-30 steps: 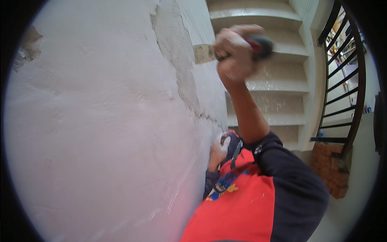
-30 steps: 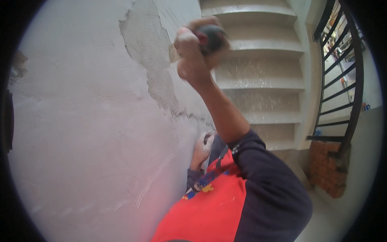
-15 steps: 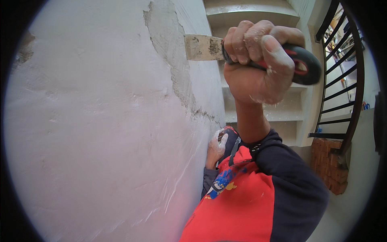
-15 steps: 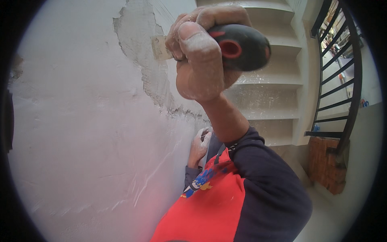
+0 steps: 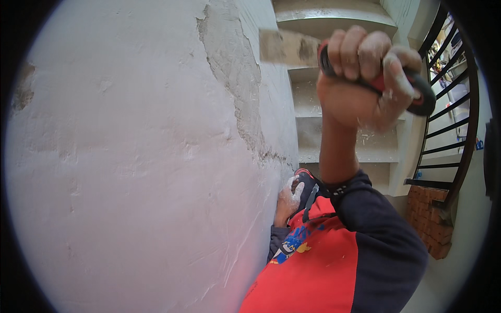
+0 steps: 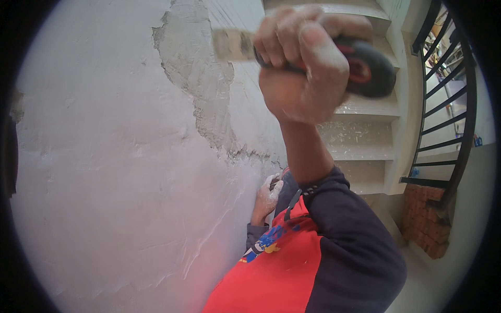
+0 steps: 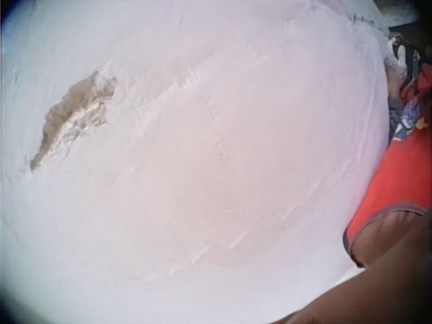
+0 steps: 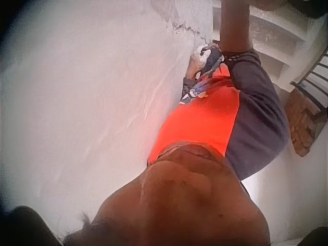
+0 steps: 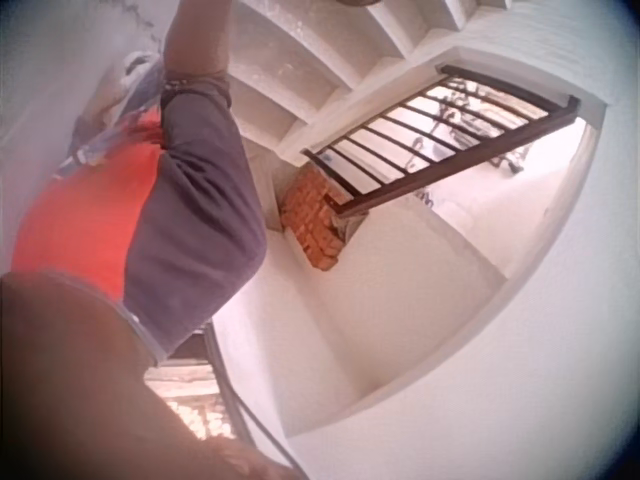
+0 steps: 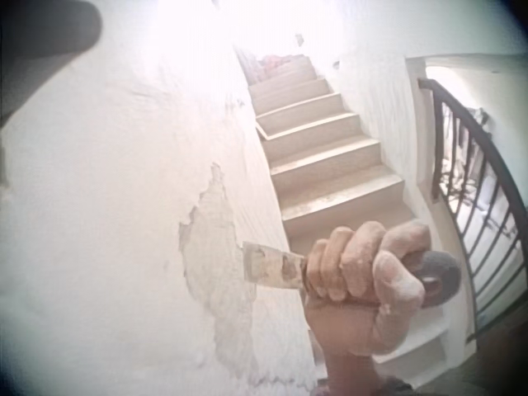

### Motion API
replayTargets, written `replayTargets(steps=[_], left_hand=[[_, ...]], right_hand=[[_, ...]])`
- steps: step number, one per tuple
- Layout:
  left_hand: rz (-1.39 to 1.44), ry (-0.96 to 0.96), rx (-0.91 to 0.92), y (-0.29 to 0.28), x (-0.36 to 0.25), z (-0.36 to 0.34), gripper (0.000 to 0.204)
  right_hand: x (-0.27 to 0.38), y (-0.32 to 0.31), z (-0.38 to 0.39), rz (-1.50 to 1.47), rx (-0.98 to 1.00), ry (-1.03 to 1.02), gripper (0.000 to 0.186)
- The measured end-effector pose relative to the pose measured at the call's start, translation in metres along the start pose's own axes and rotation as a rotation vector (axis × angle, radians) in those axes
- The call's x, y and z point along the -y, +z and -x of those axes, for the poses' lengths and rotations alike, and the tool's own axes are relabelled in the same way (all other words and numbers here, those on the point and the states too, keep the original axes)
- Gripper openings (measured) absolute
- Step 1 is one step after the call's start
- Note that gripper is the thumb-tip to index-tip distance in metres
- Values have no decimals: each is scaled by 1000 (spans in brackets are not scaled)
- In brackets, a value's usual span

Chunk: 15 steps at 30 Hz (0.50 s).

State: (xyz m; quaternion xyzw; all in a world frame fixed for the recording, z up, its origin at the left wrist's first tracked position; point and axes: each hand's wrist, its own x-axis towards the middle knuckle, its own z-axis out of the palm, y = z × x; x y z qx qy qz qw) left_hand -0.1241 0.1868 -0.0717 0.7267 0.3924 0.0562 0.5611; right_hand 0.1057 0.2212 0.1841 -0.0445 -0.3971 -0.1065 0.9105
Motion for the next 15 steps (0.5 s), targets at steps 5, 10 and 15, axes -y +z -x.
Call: replayTargets(steps=[5, 10, 15], left_hand=[[-16, 29, 12, -1, 5, -5, 40], [3, 27, 0, -4, 20, -1, 39], [1, -16, -8, -5, 5, 0, 40]], right_hand=[[-107, -26, 8, 330, 40, 45, 2], [-72, -18, -19, -31, 179, 114, 10], [-68, 2, -17, 56, 174, 5, 1]])
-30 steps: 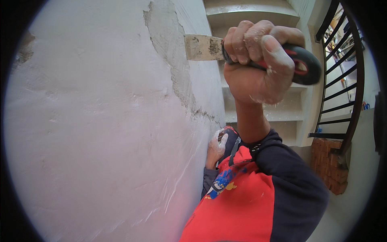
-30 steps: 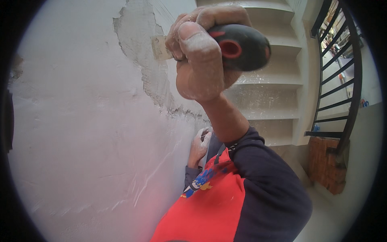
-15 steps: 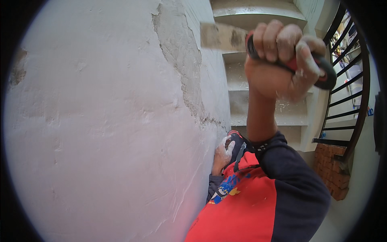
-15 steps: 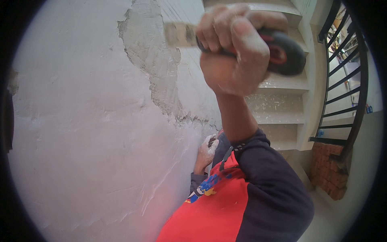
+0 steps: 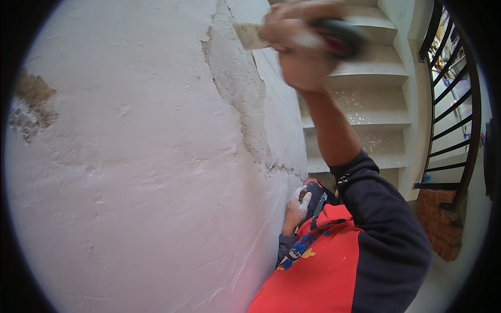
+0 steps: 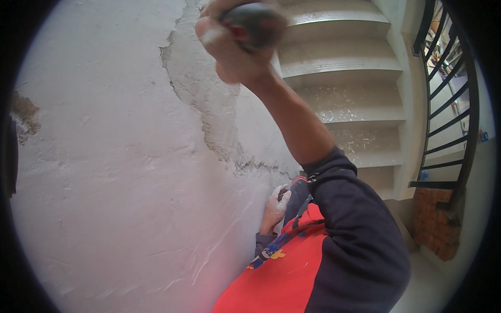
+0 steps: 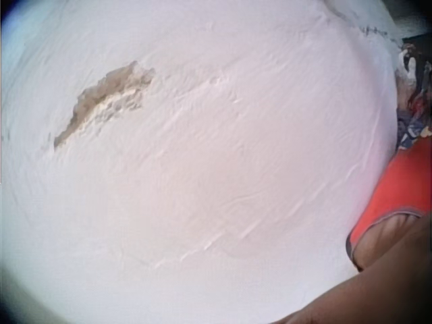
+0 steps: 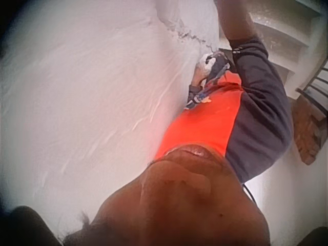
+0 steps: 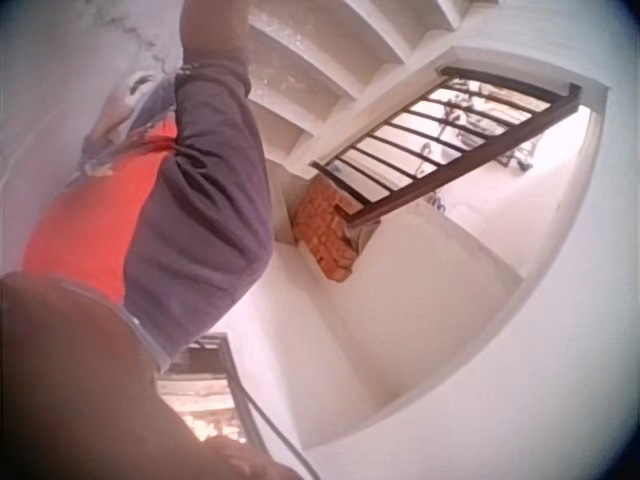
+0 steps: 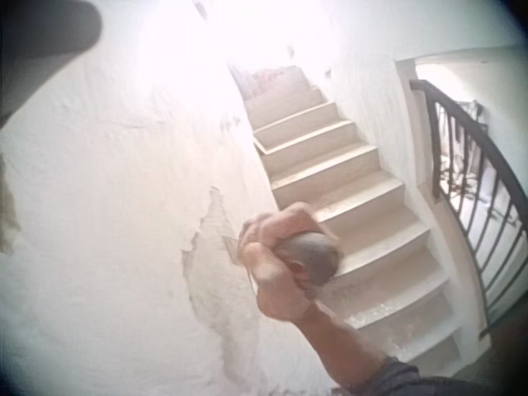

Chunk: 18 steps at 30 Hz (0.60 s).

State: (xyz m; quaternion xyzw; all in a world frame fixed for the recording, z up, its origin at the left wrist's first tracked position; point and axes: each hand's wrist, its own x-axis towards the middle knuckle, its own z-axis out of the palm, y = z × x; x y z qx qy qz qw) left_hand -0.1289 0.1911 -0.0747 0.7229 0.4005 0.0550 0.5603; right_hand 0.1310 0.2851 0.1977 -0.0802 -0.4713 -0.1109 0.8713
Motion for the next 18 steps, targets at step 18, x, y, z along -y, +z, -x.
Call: replayTargets(steps=[18], left_hand=[[-7, -43, 47, 6, -6, 14, 39]], right_hand=[[-30, -42, 33, 87, -205, 254, 7]])
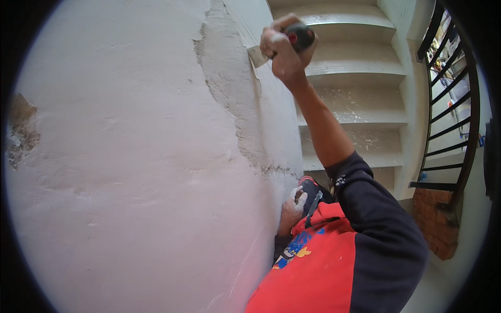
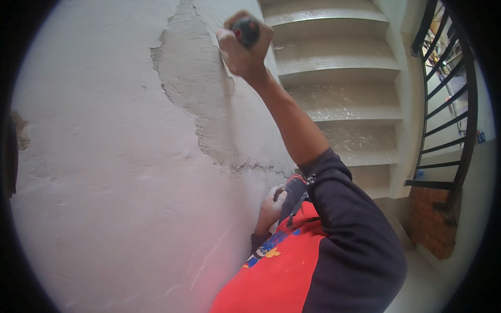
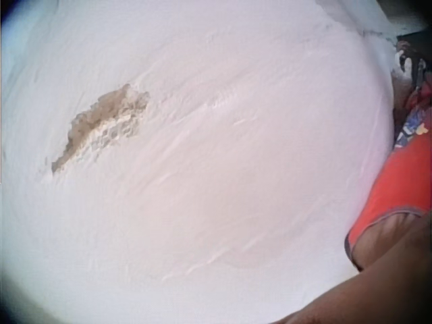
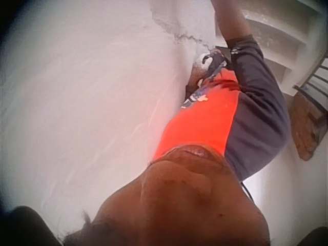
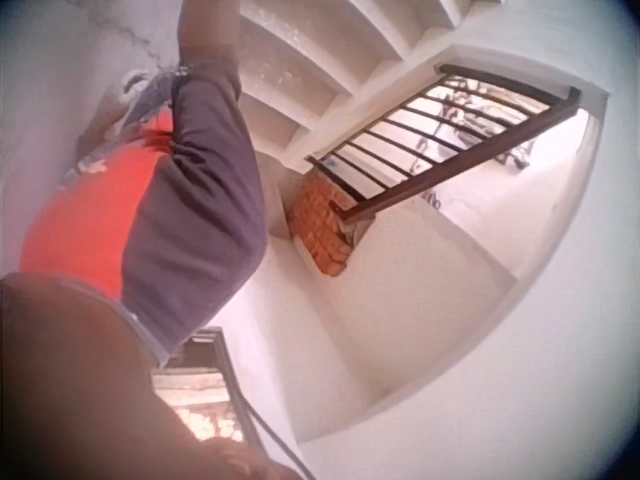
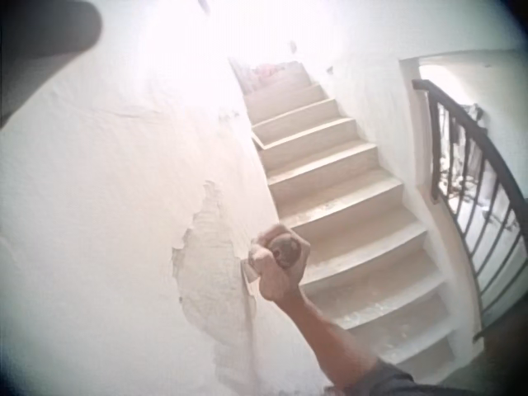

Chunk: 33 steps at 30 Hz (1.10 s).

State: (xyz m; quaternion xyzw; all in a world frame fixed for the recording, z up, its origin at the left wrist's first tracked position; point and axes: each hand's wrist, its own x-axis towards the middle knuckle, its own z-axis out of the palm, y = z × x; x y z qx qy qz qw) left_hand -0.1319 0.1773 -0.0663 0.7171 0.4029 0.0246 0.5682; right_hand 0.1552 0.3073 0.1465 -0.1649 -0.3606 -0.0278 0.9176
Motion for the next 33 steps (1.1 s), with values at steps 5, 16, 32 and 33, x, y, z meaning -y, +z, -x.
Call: replayTargets(steps=[5, 16, 32, 33], left_hand=[[-11, 13, -44, 4, 22, 2, 38], [68, 33, -21, 0, 10, -9, 37], [80, 71, 4, 6, 50, -14, 38], [74, 80, 7, 5, 51, -12, 37]], right_hand=[[68, 25, -4, -459, 54, -23, 7], [66, 24, 18, -269, -124, -56, 12], [-15, -20, 73, 552, -37, -144, 13], [-19, -21, 69, 486, -94, -55, 13]])
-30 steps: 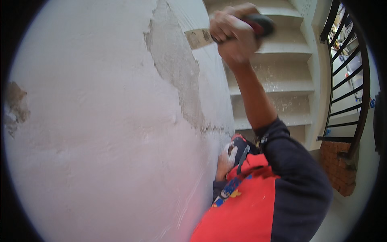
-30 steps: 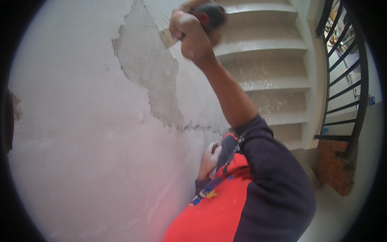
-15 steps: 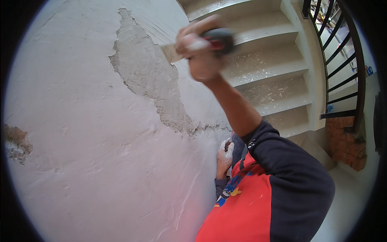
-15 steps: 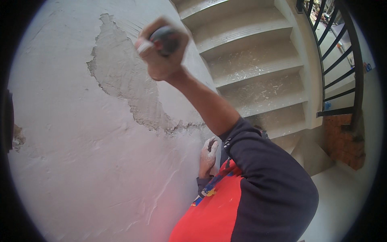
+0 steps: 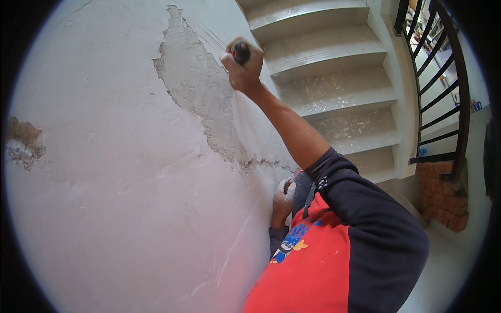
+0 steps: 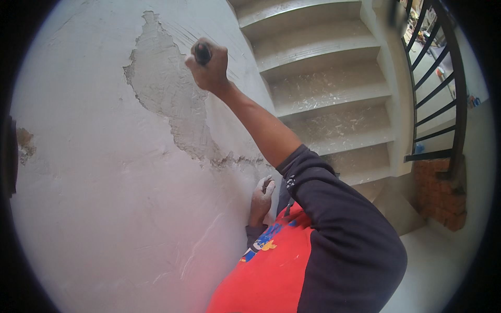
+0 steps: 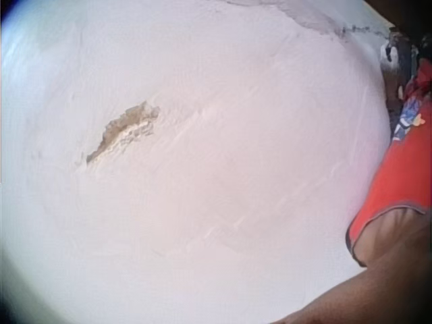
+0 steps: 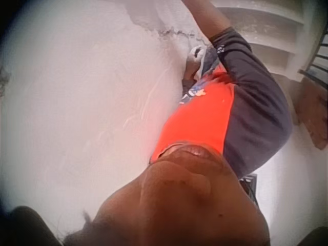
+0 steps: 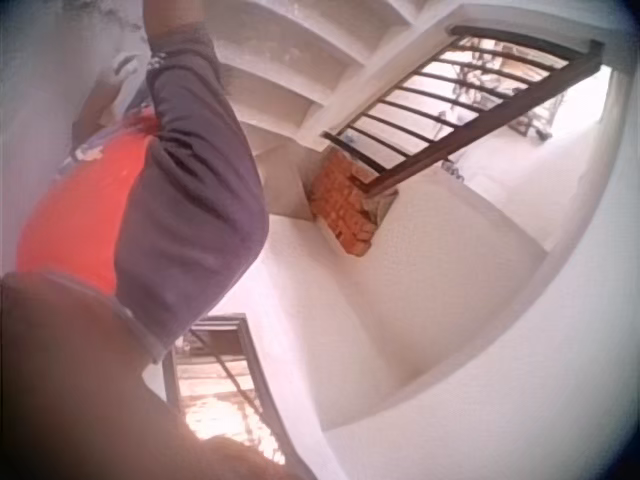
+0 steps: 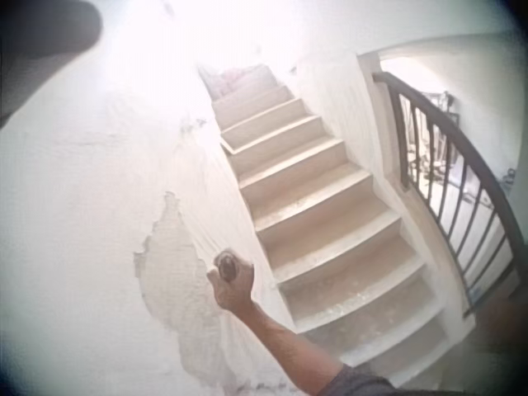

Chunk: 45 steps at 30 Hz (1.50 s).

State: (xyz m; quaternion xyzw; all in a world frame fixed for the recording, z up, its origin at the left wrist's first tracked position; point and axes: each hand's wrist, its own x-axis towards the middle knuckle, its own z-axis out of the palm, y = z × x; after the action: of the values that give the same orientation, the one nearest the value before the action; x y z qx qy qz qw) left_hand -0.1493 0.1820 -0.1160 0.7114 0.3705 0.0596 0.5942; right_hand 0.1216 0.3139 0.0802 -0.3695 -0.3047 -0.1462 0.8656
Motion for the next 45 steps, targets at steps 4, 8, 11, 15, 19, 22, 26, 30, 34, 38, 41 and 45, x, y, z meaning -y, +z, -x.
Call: replayTargets(steps=[4, 8, 11, 15, 19, 22, 26, 30, 34, 38, 41, 45], left_hand=[[-15, 22, -26, -8, 3, 6, 36], [-4, -55, -39, -1, -8, 15, 38], [-13, -45, -37, -4, -9, 9, 39], [-36, -21, 3, 2, -18, 1, 39], [-48, 26, -67, 3, -1, 13, 37], [-29, 11, -69, 3, -22, 12, 35], [-36, 11, -29, 2, -17, 10, 37], [-45, -5, -6, -4, -11, 9, 40], [-27, 11, -68, -2, -17, 14, 36], [46, -56, 18, -1, -28, 14, 35], [10, -66, -17, -5, -37, 20, 35], [-7, -72, -30, -3, -33, 14, 34]], right_hand=[[37, 3, -23, -481, -48, 155, 13], [83, 8, -42, -517, -12, -96, 11], [25, 21, -14, -118, -122, 39, 14], [-20, 3, -23, -13, -128, 103, 12], [63, 2, -42, -567, -218, 203, 13], [91, -1, -50, -653, -216, 97, 12], [3, -6, -27, -412, -428, 398, 12], [39, -3, -35, -374, -285, 286, 14], [115, 4, -70, -595, -45, 115, 13], [50, 26, -25, 345, -146, 169, 21], [30, 32, 8, 306, -8, 207, 15], [78, 18, -45, -246, -264, 357, 21]])
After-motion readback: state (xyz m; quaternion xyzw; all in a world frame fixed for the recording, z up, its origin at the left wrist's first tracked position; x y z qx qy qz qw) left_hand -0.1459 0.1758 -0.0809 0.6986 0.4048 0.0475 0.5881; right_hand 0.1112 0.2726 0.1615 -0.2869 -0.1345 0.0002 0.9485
